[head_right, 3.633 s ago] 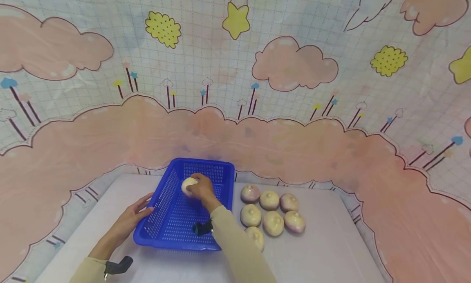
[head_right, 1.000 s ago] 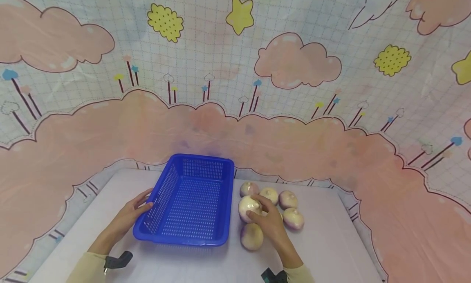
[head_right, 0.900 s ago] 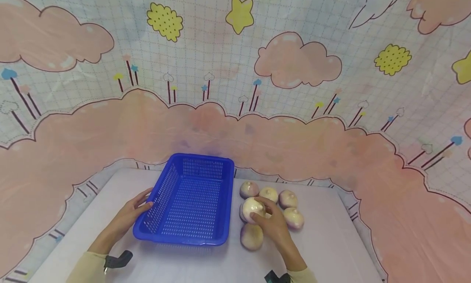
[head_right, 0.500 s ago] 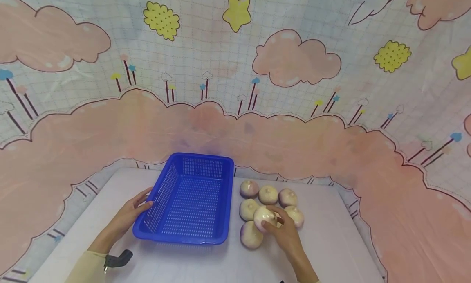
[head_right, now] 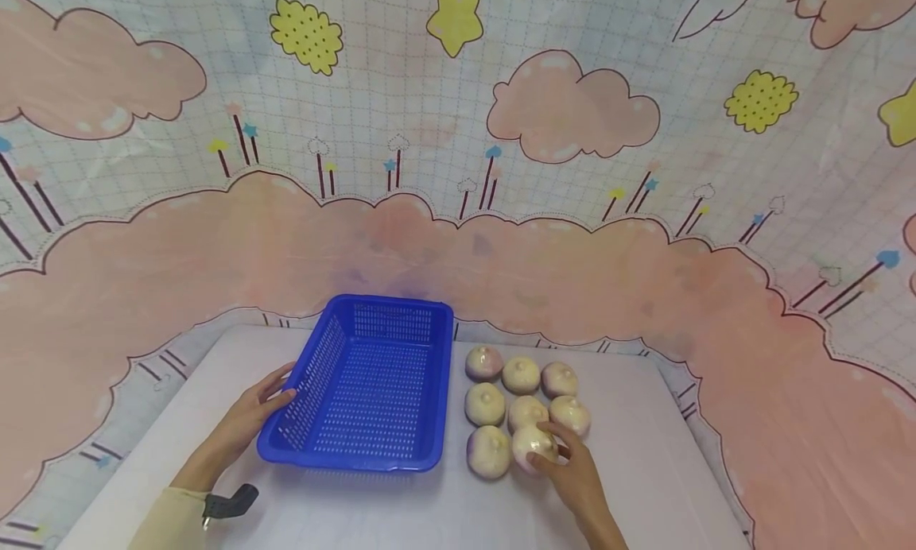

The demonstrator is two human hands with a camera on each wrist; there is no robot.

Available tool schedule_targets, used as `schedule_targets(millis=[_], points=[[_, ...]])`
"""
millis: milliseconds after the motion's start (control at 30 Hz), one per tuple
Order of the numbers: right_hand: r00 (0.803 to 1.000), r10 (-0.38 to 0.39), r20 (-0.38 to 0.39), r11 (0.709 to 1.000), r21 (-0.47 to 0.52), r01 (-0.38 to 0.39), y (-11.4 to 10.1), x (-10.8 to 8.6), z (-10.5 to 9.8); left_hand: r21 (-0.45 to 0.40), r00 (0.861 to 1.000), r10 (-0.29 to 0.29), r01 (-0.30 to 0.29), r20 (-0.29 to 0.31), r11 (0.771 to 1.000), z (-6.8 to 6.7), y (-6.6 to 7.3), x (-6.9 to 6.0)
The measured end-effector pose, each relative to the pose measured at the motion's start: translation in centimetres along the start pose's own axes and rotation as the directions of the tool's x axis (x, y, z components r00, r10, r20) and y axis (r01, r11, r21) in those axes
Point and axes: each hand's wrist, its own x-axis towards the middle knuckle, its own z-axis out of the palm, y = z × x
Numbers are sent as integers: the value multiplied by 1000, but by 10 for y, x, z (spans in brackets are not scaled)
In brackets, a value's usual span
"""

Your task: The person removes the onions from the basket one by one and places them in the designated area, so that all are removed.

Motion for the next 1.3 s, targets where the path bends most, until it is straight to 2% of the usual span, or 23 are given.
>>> schedule_targets(millis=[600,900,1133,1300], points=[[998,57,23,997,-48,-56,24,6,9,8,1000,-12,12,-3,1000,-4,-4,-2],[997,71,41,995,-78,-68,29,10,11,0,1000,-2,2,4,1000,-3,-4,-2],[999,48,25,994,-100,-45,22,10,-4,105,1000,29,-29,5,994,-6,-1,0],[1000,11,6,993,-114,-11,12,10,-20,128,997,51,-44,-54,991,-9,2,-3]])
